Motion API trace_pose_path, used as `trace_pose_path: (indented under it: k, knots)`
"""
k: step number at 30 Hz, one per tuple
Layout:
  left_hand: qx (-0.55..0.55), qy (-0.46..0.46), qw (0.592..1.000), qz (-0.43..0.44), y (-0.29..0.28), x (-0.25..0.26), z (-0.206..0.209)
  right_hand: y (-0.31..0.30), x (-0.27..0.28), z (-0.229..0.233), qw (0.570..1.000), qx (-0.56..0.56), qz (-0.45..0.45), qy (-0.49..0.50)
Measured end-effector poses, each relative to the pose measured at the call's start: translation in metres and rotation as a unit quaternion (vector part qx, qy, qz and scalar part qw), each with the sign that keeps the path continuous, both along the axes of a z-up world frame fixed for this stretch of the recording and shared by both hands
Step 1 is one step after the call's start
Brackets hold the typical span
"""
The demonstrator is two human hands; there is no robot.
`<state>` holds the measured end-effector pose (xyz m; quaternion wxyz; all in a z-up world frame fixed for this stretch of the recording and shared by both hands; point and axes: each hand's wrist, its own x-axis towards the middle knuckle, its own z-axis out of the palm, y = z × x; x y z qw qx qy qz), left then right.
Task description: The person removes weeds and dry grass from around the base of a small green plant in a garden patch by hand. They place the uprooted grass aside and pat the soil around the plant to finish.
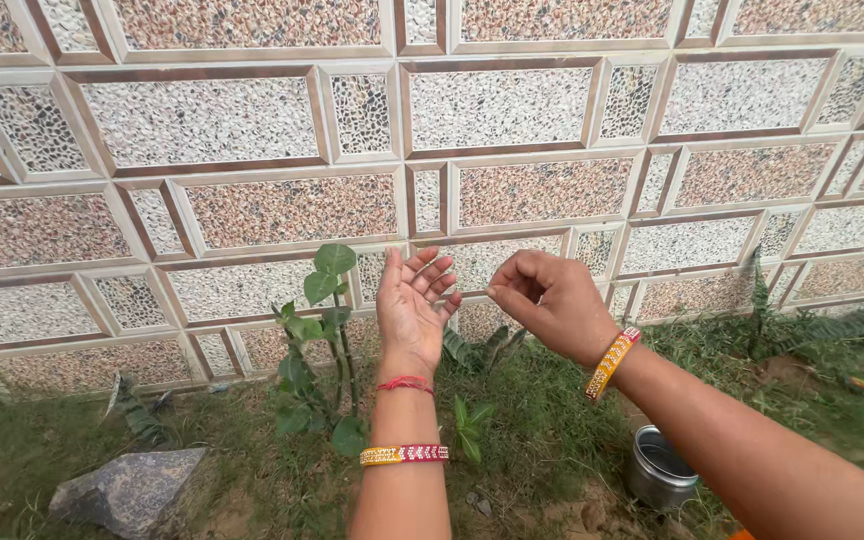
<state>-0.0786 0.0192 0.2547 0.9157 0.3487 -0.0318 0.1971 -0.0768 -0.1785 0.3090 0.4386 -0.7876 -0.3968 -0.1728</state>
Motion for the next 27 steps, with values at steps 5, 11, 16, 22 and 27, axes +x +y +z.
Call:
trace_pose_path:
  k: [5, 11, 16, 22, 27]
  knots:
    - [0.025, 0.163, 0.981, 0.104, 0.006, 0.052, -0.104, -0.014, 0.087, -0.083, 0.979, 0.119, 0.022, 0.165]
    - [0.121, 0.336, 0.919, 0.165, 0.025, 0.076, -0.206, -0.039, 0.180, -0.217, 0.935, 0.236, 0.011, 0.264]
    - [0.096, 0.334, 0.907, 0.239, 0.018, 0.136, -0.245, -0.032, 0.229, -0.321, 0.889, 0.276, -0.068, 0.360]
    - [0.051, 0.316, 0.915, 0.247, -0.018, 0.162, -0.253, -0.025, 0.221, -0.340, 0.876, 0.267, -0.099, 0.390]
    - [-0.005, 0.324, 0.912, 0.250, -0.029, 0.117, -0.247, -0.020, 0.166, -0.338, 0.911, 0.170, -0.121, 0.355]
